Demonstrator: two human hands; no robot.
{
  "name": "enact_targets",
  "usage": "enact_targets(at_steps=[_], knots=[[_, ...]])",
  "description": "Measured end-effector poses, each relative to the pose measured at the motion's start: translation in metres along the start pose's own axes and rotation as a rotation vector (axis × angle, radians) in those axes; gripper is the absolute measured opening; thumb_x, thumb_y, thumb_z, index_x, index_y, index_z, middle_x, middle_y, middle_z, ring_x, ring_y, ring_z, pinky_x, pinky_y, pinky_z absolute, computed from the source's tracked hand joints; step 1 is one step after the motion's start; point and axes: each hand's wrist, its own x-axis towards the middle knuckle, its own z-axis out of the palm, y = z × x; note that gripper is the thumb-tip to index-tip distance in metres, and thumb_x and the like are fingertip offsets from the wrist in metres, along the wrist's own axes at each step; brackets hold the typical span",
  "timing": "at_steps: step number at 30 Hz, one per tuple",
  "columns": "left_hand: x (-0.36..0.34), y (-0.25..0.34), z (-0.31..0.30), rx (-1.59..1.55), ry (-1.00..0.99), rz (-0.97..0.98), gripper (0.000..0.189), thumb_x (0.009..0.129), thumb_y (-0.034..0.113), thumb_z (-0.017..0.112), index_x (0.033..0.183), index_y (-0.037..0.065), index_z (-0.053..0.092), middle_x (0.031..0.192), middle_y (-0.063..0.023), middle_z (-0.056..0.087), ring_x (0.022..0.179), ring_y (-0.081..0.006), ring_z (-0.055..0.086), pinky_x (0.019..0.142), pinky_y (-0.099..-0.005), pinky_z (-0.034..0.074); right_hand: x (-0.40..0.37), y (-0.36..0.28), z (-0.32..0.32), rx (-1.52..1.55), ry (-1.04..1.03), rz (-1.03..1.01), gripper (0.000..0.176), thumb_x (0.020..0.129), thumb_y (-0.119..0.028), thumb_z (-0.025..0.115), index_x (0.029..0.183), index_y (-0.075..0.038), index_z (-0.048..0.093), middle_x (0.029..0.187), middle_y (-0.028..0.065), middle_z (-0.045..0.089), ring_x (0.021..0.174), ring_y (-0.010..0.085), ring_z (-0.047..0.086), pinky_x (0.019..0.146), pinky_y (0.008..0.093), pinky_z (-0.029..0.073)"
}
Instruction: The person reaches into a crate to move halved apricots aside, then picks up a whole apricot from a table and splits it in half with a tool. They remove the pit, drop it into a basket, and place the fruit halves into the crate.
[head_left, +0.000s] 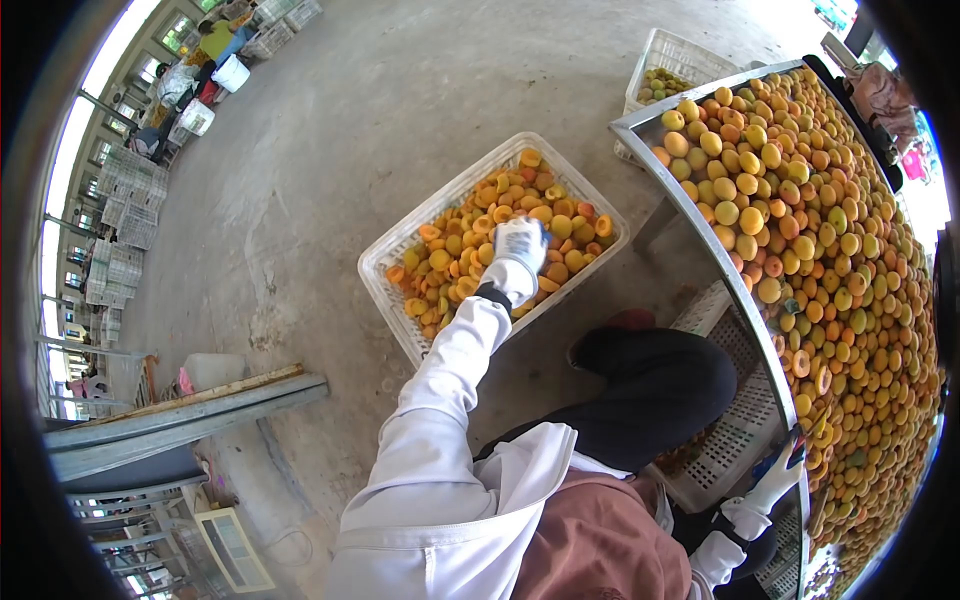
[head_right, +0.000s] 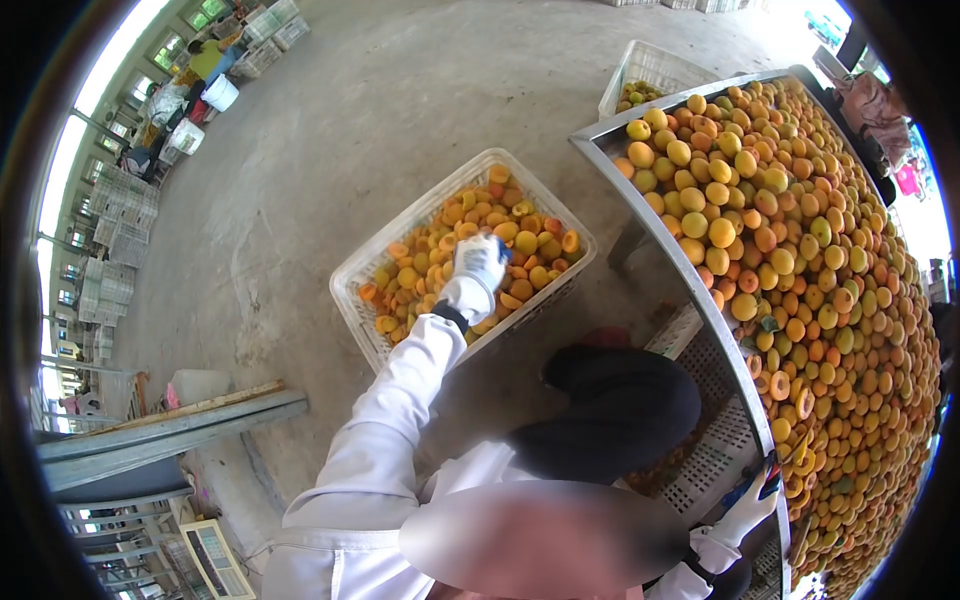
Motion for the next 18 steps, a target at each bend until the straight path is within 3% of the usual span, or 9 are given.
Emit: enact_targets(at_steps=[1,3,6,9,10,11,14,17,18], knots=[[-0.008,0.013,-0.007,0.305,-0.123,0.16,0.02,0.085,0.024,0.07,0.102,0.014,0.069,0.097,-0.0039,0.069,0.089,-0.0222,0.069,0.07,-0.0401,0.052,-0.003,-0.015,0.005,0.035,-0.008,0.033,0.027,0.102,-0.026,0.061,0.117,-0.005,0.068,0.064,-0.0044,0.049,0.043,0.0048,0.04,0.039,0.0231,0.029],[-0.029,0.027,-0.022,0.459,-0.111,0.475,0.019,0.095,0.026,0.057,0.102,0.013,0.069,0.101,-0.0072,0.07,0.095,-0.0215,0.069,0.079,-0.0401,0.05,-0.009,-0.06,0.005,-0.04,-0.102,0.183,0.033,0.102,-0.023,0.06,0.122,0.002,0.067,0.086,0.0023,0.068,0.069,0.0086,0.058,0.061,0.0222,0.045],[-0.027,0.03,-0.01,0.403,-0.172,0.36,0.02,0.095,0.027,0.059,0.105,0.013,0.068,0.104,-0.0074,0.07,0.099,-0.0222,0.068,0.081,-0.0401,0.048,-0.019,-0.102,0.016,-0.001,-0.105,0.234,0.031,0.101,-0.024,0.061,0.119,0.0,0.068,0.078,0.0003,0.066,0.058,0.0054,0.052,0.051,0.0211,0.039],[-0.013,0.012,-0.017,-0.317,-0.298,-0.045,0.025,0.092,0.032,0.063,0.099,0.01,0.072,0.099,-0.0148,0.072,0.092,-0.0361,0.069,0.081,-0.045,0.053,-0.021,-0.101,0.016,-0.018,-0.096,0.246,0.031,0.101,-0.025,0.061,0.118,0.0,0.068,0.078,0.0005,0.066,0.056,0.005,0.051,0.049,0.0213,0.038],[-0.011,-0.002,0.001,-0.559,-0.203,-0.161,0.024,0.09,0.031,0.066,0.095,0.008,0.072,0.093,-0.0183,0.071,0.09,-0.0417,0.067,0.081,-0.0457,0.054,-0.021,-0.096,0.016,-0.035,-0.082,0.25,0.031,0.102,-0.025,0.061,0.117,0.0,0.068,0.078,0.0007,0.066,0.056,0.0052,0.051,0.049,0.0215,0.038],[-0.006,-0.016,0.027,-0.624,-0.041,-0.158,0.018,0.09,0.024,0.069,0.092,0.006,0.072,0.085,-0.0159,0.073,0.079,-0.0359,0.07,0.07,-0.0449,0.055,-0.017,-0.077,0.015,-0.035,-0.082,0.249,0.031,0.102,-0.025,0.061,0.117,0.0,0.068,0.078,0.0007,0.066,0.056,0.0052,0.051,0.049,0.0215,0.038],[0.001,-0.035,0.034,-1.344,-0.151,-0.455,0.014,0.095,0.015,0.066,0.097,0.002,0.07,0.082,-0.0087,0.071,0.065,-0.0207,0.069,0.054,-0.0342,0.056,-0.006,-0.024,0.01,-0.016,0.005,0.017,0.029,0.102,-0.025,0.059,0.119,-0.003,0.068,0.071,0.0001,0.061,0.049,0.0062,0.048,0.043,0.0216,0.036],[-0.013,-0.029,-0.01,-1.729,-0.151,-0.589,0.011,0.093,0.012,0.068,0.096,0.001,0.068,0.078,-0.0064,0.067,0.061,-0.0188,0.064,0.054,-0.0314,0.053,-0.008,-0.056,0.01,-0.002,0.009,0.091,0.03,0.102,-0.024,0.059,0.121,-0.003,0.067,0.073,0.0014,0.063,0.048,0.0066,0.049,0.042,0.0214,0.037],[-0.014,-0.03,-0.01,-1.755,-0.143,-0.508,0.012,0.094,0.012,0.066,0.098,0.0,0.068,0.082,-0.0077,0.069,0.062,-0.0198,0.066,0.055,-0.0313,0.055,-0.014,-0.09,0.013,0.015,-0.027,0.193,0.028,0.102,-0.023,0.061,0.117,-0.001,0.068,0.075,0.0015,0.064,0.051,0.0065,0.05,0.045,0.0219,0.038]])
